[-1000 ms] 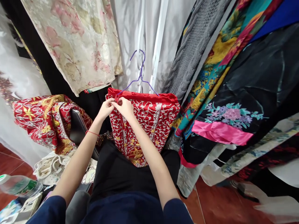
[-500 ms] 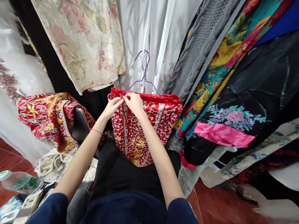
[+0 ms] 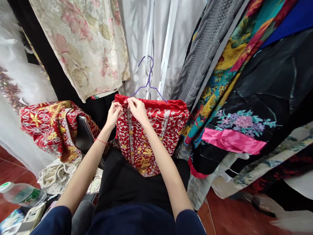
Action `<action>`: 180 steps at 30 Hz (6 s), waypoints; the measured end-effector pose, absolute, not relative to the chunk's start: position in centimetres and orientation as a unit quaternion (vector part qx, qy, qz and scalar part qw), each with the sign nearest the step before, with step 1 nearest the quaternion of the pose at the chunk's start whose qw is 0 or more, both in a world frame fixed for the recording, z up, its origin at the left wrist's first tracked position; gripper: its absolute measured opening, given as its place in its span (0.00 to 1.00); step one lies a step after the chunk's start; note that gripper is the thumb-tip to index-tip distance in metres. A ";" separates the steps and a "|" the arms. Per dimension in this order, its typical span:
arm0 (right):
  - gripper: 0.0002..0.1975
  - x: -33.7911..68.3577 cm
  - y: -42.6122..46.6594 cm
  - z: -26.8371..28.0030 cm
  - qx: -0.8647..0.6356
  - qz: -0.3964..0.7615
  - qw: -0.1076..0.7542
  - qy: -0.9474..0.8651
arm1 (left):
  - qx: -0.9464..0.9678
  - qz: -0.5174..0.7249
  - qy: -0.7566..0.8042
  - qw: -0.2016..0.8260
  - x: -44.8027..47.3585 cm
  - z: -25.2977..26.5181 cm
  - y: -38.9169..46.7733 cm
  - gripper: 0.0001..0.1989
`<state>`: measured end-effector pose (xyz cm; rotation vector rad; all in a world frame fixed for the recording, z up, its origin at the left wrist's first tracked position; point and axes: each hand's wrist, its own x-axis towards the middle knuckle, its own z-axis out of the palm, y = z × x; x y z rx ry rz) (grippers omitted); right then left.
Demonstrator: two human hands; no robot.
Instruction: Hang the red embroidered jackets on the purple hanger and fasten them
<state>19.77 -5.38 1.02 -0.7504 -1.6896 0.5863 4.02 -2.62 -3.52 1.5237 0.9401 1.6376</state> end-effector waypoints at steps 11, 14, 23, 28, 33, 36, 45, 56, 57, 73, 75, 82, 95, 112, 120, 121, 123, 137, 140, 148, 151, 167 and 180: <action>0.16 19.8 -6.2 -1.0 -0.602 0.078 0.377 -0.699 | 0.592 0.559 0.536 0.224 2.6 -3.3 -4.1 0.09; 0.09 21.3 -5.5 -0.4 -0.540 0.110 0.373 -0.746 | 0.542 0.599 0.577 0.119 2.9 -2.5 -4.5 0.13; 0.19 21.5 -4.5 0.1 -0.289 0.335 0.536 -0.719 | 0.594 0.602 0.315 0.432 2.9 -0.2 -3.3 0.16; 0.14 21.9 -3.8 0.1 -0.274 0.224 0.489 -0.797 | 0.704 0.459 0.337 0.424 2.0 0.5 -4.3 0.21; 0.12 21.9 -4.4 1.2 -0.335 0.030 0.402 -0.852 | 0.708 0.437 0.364 0.418 2.3 1.1 -4.4 0.22; 0.14 21.4 -5.1 1.5 -0.379 -0.028 0.390 -0.839 | 0.669 0.494 0.378 0.407 3.3 0.8 -4.6 0.20; 0.13 22.0 -5.0 1.1 -0.481 -0.050 0.407 -0.775 | 0.626 0.629 0.372 0.272 3.8 -0.4 -3.1 0.07; 0.14 22.5 -6.3 1.4 -0.519 -0.058 0.326 -0.788 | 0.662 0.466 0.557 -0.185 1.1 1.2 -3.5 0.03; 0.14 22.5 -6.4 1.4 -0.518 -0.060 0.324 -0.789 | 0.651 0.483 0.563 -0.163 1.1 1.3 -3.6 0.03; 0.20 25.1 -6.2 1.8 -0.523 -0.197 0.225 -0.798 | 0.728 0.416 0.538 -0.077 -1.7 2.3 -1.0 0.05; 0.17 26.2 -6.7 2.3 -0.484 -0.208 0.225 -0.820 | 0.771 0.392 0.496 -0.084 -1.8 3.0 -0.8 0.10; 0.12 34.0 -8.7 4.3 -0.503 -0.257 0.300 -0.769 | 0.854 0.379 0.355 -0.017 -0.5 3.8 -1.1 0.26; 0.17 41.8 -10.4 -0.5 -0.546 -0.216 0.349 -0.730 | 0.855 0.311 0.414 -0.028 -1.6 4.0 1.0 0.21; 0.16 40.9 -7.4 1.7 -0.530 -0.141 0.492 -0.677 | 0.722 0.529 0.444 -0.042 -0.4 1.9 3.3 0.14; 0.18 37.3 -4.2 -0.9 -0.627 -0.171 0.532 -0.543 | 0.648 0.574 0.500 0.015 2.1 -1.1 3.0 0.15; 0.19 37.2 -4.0 -1.3 -0.629 -0.185 0.532 -0.536 | 0.638 0.580 0.507 0.008 2.4 -1.5 2.9 0.15; 0.21 36.9 -3.9 -1.9 -0.628 -0.208 0.535 -0.526 | 0.623 0.596 0.506 0.005 2.8 -2.2 3.2 0.14; 0.20 36.5 -4.8 -3.5 -0.617 -0.273 0.521 -0.522 | 0.618 0.639 0.458 0.018 2.2 -3.5 4.0 0.14; 0.20 36.6 -4.8 -3.5 -0.617 -0.279 0.524 -0.517 | 0.615 0.637 0.465 0.000 2.3 -3.5 3.1 0.14; 0.21 36.6 -4.8 -4.3 -0.607 -0.281 0.556 -0.494 | 0.616 0.665 0.421 0.039 2.1 -4.0 2.5 0.15; 0.23 36.5 -5.0 -4.8 -0.585 -0.272 0.602 -0.471 | 0.589 0.712 0.376 0.072 2.0 -4.4 2.3 0.18; 0.15 35.7 -5.1 -7.2 -0.450 -0.283 0.730 -0.430 | 0.548 0.760 0.330 0.117 2.1 -5.1 1.4 0.15; 0.18 37.5 -1.8 -8.1 -0.568 -0.215 0.603 -0.518 | 0.584 0.665 0.451 0.119 -0.3 -9.6 -11.8 0.10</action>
